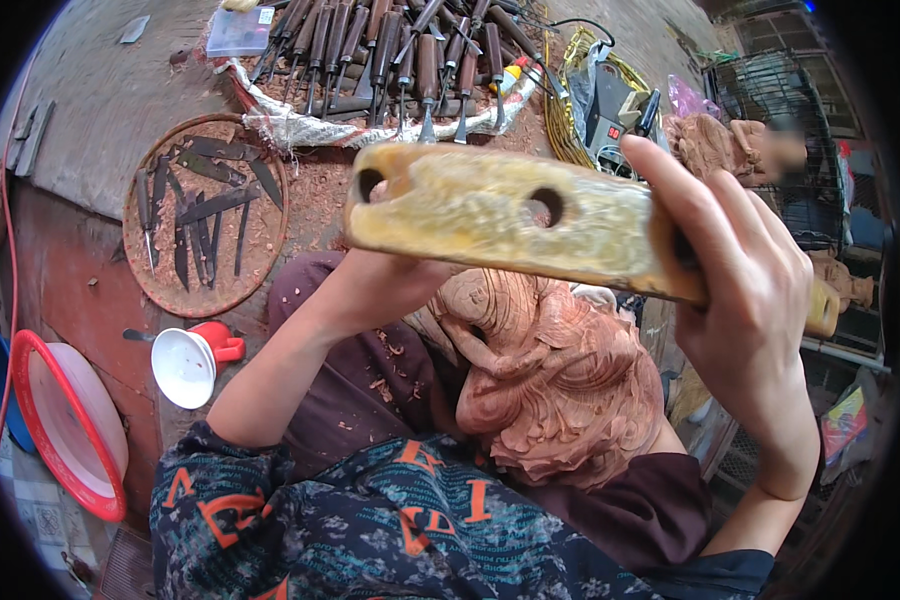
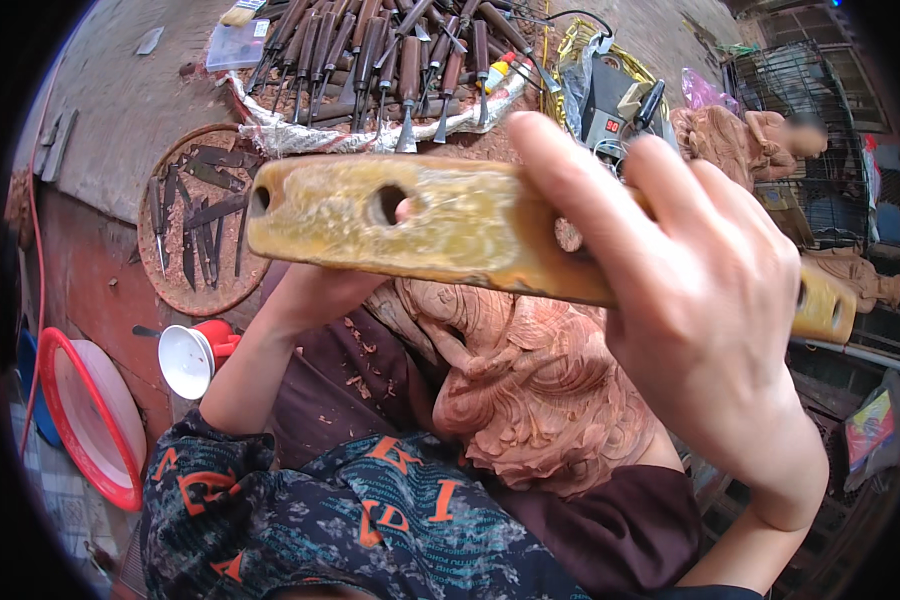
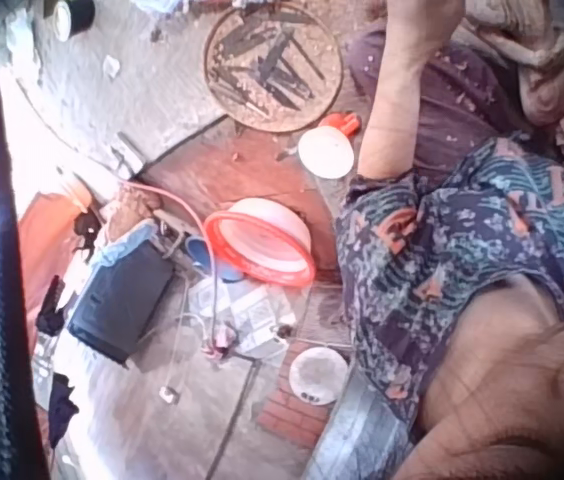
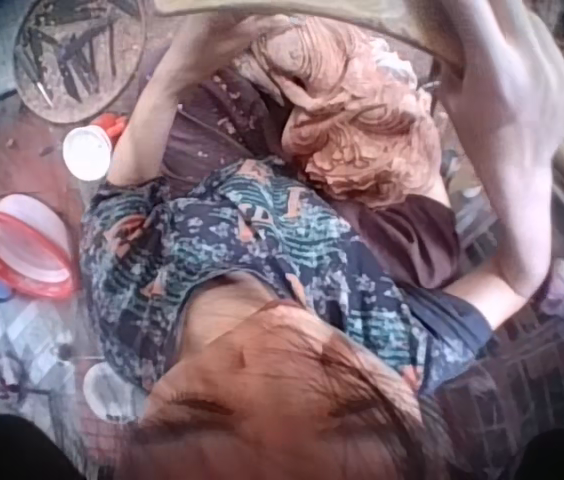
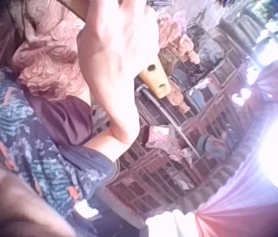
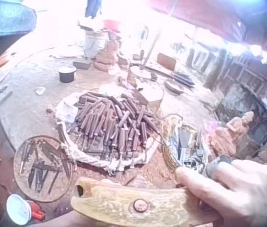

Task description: The person carves a wooden Buddha statue using a chisel and a wooden mallet. They repeatedly strike the chisel to shape the wood, occasionally pausing to select different chisels from a nearby collection.

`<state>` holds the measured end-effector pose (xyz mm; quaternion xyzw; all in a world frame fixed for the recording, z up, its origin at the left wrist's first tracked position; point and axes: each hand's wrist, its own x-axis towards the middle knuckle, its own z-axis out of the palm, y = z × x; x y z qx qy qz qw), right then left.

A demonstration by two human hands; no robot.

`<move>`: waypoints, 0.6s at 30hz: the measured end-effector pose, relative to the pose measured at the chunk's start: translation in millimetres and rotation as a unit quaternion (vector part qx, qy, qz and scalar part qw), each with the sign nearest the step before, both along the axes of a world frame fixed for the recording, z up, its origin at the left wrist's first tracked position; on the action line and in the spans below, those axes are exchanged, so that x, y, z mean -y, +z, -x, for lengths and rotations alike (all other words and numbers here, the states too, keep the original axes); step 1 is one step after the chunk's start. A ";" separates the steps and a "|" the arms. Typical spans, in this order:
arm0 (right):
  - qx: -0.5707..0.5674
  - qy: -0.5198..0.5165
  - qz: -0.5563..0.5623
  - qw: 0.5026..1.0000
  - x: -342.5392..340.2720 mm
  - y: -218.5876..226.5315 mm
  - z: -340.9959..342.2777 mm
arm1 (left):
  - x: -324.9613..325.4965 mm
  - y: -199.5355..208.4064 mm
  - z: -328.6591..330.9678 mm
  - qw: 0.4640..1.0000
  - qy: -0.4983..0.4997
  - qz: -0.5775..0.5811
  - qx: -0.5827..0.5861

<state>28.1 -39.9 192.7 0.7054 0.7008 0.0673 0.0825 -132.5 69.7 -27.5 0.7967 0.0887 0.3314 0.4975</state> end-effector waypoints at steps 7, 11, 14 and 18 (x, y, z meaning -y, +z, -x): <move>-0.103 -0.013 -0.047 0.993 39.0 -20.5 -28.6 | -6.0 22.0 -11.9 0.938 -0.170 0.272 0.128; -0.225 -0.099 -0.059 0.967 93.0 -37.2 -39.0 | -9.7 43.5 -21.4 0.839 -0.086 0.442 0.305; -0.259 -0.152 -0.052 0.952 128.0 -47.6 -40.2 | -23.4 33.0 -18.2 0.897 0.041 0.418 0.139; -0.272 -0.165 -0.018 0.948 151.0 -59.9 -30.9 | -35.7 27.0 -27.1 0.896 0.098 0.433 0.034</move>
